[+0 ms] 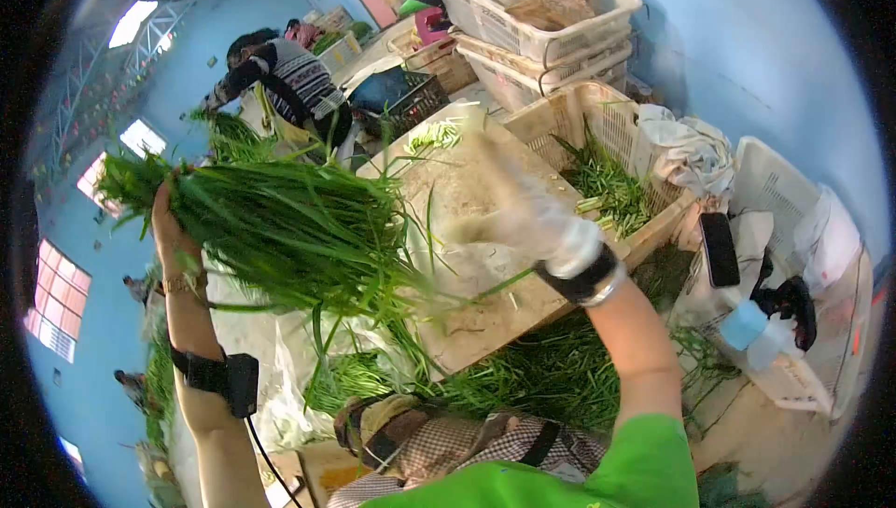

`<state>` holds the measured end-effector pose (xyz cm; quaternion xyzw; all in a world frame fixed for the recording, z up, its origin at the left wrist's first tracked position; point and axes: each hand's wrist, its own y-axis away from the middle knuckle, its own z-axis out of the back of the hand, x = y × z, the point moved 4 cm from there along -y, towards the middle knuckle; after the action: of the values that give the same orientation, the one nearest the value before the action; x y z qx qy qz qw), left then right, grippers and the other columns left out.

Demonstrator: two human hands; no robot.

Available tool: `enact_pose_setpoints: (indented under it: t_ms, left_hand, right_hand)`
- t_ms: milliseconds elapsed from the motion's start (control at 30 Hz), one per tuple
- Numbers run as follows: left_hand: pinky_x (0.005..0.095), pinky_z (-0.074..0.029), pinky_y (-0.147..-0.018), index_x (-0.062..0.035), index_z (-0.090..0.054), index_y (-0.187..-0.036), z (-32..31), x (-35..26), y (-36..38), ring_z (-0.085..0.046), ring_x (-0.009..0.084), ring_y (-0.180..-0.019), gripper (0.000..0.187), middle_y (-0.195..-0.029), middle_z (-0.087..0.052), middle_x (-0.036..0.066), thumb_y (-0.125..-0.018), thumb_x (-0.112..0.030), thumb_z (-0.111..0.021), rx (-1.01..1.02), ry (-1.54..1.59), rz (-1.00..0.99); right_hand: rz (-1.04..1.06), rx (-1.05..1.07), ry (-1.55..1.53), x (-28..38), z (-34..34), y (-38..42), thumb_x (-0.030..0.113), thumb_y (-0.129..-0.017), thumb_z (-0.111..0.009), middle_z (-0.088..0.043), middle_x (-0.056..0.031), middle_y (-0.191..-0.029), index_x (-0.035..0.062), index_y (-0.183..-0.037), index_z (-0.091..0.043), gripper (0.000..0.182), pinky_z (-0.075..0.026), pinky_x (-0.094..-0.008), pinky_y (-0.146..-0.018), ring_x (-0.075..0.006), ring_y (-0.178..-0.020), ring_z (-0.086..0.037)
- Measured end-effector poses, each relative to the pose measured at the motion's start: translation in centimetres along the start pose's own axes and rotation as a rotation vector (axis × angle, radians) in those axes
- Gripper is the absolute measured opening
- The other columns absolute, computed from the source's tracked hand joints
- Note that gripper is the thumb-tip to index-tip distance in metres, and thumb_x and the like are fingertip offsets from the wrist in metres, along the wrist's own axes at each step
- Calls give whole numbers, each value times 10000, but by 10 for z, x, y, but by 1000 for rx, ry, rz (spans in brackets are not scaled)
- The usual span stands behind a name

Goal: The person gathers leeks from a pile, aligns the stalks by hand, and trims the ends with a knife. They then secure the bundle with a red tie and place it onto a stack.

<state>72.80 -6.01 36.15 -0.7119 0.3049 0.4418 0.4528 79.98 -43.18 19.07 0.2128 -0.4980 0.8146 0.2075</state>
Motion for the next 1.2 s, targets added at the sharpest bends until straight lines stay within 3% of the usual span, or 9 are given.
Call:
enact_pose_setpoints:
  t_ms: [100,200,500,533,633,733,900,1067,1200]
  left_hand:
    - [383,-520,-734,-21,-569,-1009,23,-14,-5,-606,241,-843,318,-953,-620,112,-903,-285,-429,126,21,-131]
    - [387,-501,-788,13,-555,-1002,18,-28,12,-596,257,-860,317,-936,-614,131,-904,-264,-435,218,46,-44]
    - [415,-395,-929,1,-549,-960,67,-55,47,-546,269,-915,303,-927,-581,118,-921,-262,-405,55,47,-168]
    - [416,-392,-933,-4,-550,-949,76,-60,47,-547,269,-912,298,-925,-582,114,-921,-264,-405,104,48,-200]
    - [413,-427,-897,-21,-556,-906,93,-70,53,-561,263,-885,285,-912,-596,101,-915,-265,-409,179,57,-260]
    - [450,-420,-925,-21,-553,-944,118,-78,50,-556,243,-894,294,-899,-583,110,-922,-251,-372,145,94,-202]
    - [417,-481,-805,-5,-569,-1024,121,-49,37,-589,276,-878,331,-987,-612,151,-907,-261,-396,-125,26,-237]
    - [429,-493,-780,-14,-567,-1016,154,-5,42,-587,289,-892,345,-973,-612,148,-903,-280,-380,-118,2,7]
    - [418,-493,-798,-38,-561,-1017,98,119,107,-566,295,-937,369,-1024,-593,133,-904,-306,-335,-514,91,205]
  right_hand:
    - [232,75,50,39,-49,-48,500,-681,-685,-177,-192,-1433,44,-1402,-60,1057,-182,-353,-1076,-277,-1325,-201]
    - [-3,473,-661,20,-104,-49,347,-692,-709,-429,-202,-1284,78,-1384,-193,904,-345,-354,-993,-276,-1196,-422]
    - [-581,734,-56,-39,-190,43,120,-828,-469,-624,-163,-822,64,-1008,-618,241,-476,-331,-624,-247,-668,-595]
    - [-597,354,-470,-37,-172,49,104,-821,-491,-630,-163,-839,57,-989,-619,217,-481,-318,-613,-234,-674,-598]
    - [-826,436,139,-79,-115,61,164,-863,-504,-608,-76,-773,58,-1075,-557,243,-487,-277,-534,-164,-578,-561]
    - [-1376,-476,-1351,-41,-110,84,243,-900,-454,-553,-31,-726,91,-1134,-495,282,-504,-247,-515,-147,-593,-564]
    - [-264,410,-554,24,-232,45,299,-927,-428,-622,-115,-1017,91,-1337,-322,471,-496,-312,-817,-233,-804,-617]
    - [-282,-85,-880,34,-125,11,247,-921,-457,-630,-170,-971,71,-1231,-469,357,-483,-307,-722,-216,-850,-608]
    - [-457,-149,-57,-53,-38,16,401,-877,-486,-633,-131,-803,32,-946,-624,400,-434,-338,-626,-237,-683,-585]
